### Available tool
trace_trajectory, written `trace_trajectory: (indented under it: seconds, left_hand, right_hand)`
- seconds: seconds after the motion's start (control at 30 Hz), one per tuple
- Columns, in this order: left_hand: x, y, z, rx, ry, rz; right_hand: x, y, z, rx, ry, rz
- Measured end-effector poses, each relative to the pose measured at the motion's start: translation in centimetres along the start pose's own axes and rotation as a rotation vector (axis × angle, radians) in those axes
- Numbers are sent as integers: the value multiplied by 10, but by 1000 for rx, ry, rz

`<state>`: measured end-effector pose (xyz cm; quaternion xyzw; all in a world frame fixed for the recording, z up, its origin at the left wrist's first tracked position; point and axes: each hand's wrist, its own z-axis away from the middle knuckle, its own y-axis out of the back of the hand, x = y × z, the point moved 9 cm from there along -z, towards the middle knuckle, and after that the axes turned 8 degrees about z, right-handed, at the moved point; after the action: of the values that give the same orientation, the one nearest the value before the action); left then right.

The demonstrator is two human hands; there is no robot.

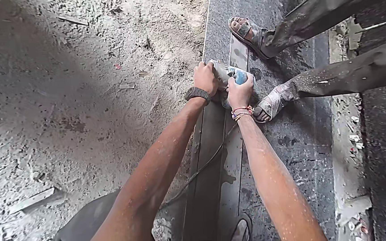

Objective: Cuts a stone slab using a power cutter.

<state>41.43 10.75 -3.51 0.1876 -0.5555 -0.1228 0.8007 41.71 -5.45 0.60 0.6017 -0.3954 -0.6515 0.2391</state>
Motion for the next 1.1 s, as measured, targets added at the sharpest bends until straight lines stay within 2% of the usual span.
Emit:
trace_trajectory:
  seconds: [0.07,0.13,0.27,0.3,0.4,0.6,0.73,0.9,1.1]
  left_hand:
    - [1,2,0,16,-1,4]
    - [2,1,1,12,-8,3]
    - [3,5,0,-1,-8,13]
    - [1,5,1,-7,1,14]
    - [5,4,-4,-14,-10,-21]
    - [4,1,-8,-24,-15,-114]
    - [11,1,-5,-41,37,-158]
    - [12,3,-9,-26,35,-220]
    - [16,3,-10,-8,40,-193]
  right_hand:
    - [1,2,2,-62,87,17]
    - [18,12,24,-155,105,81]
    - [90,45,88,-123,98,260]
    - [109,46,106,-178,129,354]
    - [146,32,140,-496,205,674]
    - [146,22,147,-837,166,854]
    - [137,27,145,-893,141,894]
    - [132,25,135,-971,205,923]
    - [128,27,127,-1179,199,966]
